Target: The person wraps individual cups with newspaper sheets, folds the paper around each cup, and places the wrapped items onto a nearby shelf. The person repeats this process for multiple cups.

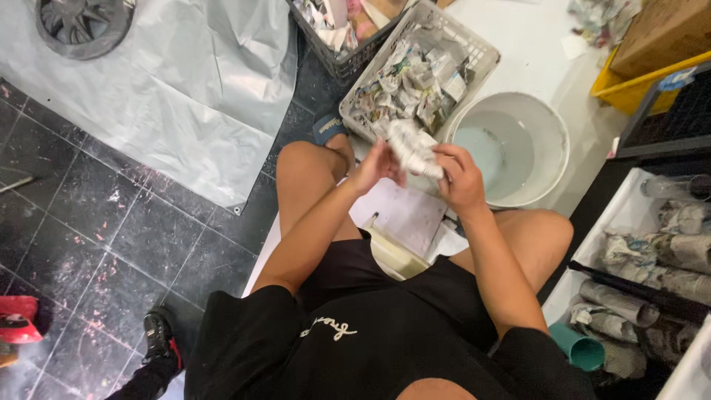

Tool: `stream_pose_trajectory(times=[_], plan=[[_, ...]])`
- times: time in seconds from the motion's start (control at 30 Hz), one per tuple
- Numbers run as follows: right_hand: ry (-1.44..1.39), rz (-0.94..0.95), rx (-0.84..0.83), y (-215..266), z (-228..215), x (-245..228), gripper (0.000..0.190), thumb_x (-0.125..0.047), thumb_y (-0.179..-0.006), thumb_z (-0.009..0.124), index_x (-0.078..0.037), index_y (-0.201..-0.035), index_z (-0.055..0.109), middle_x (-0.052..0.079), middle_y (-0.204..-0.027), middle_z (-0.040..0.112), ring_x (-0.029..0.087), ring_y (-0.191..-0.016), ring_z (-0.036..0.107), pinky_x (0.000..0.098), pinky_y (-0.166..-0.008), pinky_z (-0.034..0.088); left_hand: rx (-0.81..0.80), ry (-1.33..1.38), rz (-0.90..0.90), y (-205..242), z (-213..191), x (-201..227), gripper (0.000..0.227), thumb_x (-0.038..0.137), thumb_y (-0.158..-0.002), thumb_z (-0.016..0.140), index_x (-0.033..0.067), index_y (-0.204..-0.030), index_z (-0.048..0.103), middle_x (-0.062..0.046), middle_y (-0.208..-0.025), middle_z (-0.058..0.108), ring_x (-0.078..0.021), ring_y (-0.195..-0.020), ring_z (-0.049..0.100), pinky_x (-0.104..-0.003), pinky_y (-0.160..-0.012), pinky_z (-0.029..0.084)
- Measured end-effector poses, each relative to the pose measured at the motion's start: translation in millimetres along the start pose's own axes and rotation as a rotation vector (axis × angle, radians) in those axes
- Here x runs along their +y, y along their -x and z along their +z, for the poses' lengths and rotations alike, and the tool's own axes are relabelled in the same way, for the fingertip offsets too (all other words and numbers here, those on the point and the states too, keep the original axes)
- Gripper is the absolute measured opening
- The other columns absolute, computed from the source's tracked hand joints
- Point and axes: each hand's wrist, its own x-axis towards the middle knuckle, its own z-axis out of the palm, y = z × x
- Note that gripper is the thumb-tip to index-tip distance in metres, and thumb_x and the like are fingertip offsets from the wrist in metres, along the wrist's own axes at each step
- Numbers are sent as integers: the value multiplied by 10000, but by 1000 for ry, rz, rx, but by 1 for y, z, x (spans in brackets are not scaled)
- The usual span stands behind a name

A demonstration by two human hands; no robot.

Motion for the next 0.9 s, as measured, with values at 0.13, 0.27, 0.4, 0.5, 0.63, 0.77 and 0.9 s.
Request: stream_pose_trajectory(times=[0.13, 0.27, 0.4, 0.5, 0.63, 0.77, 0.9], plan=[[-70, 52, -67, 9, 5, 4, 395, 152, -760, 694, -34, -1103, 636, 162, -1278, 657, 318, -1071, 670, 375, -878, 559, 90, 0, -53, 7, -11, -15, 866, 764, -1005, 274, 48, -1426, 519, -194, -1099, 749, -307, -827, 742, -438, -660, 589], [-112, 78, 38, 7, 10, 7, 428, 153, -771, 663, -15, -1160, 603, 190, -1331, 598, 362, -1181, 624, 415, -967, 546, 221, 109, -69, 4, -13, -20, 792, 692, -967, 387, 113, -1504, 438, -81, -1388, 630, -230, -1197, 665, -444, -902, 601], [-121, 225, 123, 10, 7, 8, 401, 167, -960, 531, -60, -1271, 643, 159, -1436, 601, 348, -1287, 641, 405, -1039, 552, 160, 110, -46, -3, -10, -22, 669, 507, -1025, 524, 39, -1495, 446, -109, -1384, 615, -226, -1212, 647, -411, -965, 557], [-468, 456, 132, 10, 1, 6, 313, 7, -1038, 499, -81, -1312, 625, 143, -1453, 560, 319, -1232, 640, 345, -924, 601, 267, 104, 36, -10, -3, -21, 566, 338, -1066, 592, -16, -1489, 464, -122, -1364, 623, -223, -1213, 641, -383, -1029, 521], [-291, 425, 41, 5, -8, -1, 399, -78, -998, 652, -81, -1391, 588, 147, -1530, 465, 333, -1383, 518, 382, -1039, 541, 372, 236, 133, -16, 4, -27, 480, 277, -1062, 561, 14, -1454, 473, -88, -1337, 636, -203, -1203, 644, -374, -1023, 526], [-205, 412, -118, -6, -12, -2, 568, -183, -902, 783, -68, -1412, 559, 171, -1563, 386, 371, -1431, 387, 452, -1099, 459, 410, 78, 56, -20, -3, -39, 549, 429, -1124, 466, -41, -1394, 550, -124, -1236, 657, -206, -1101, 623, -362, -921, 481], [-130, 368, -143, -2, -5, 0, 594, -232, -819, 886, -36, -1290, 584, 191, -1560, 371, 415, -1418, 342, 506, -1163, 355, 363, 61, -32, -16, -9, -52, 665, 529, -1140, 406, -65, -1366, 600, -151, -1200, 685, -229, -1061, 644, -382, -886, 485]])
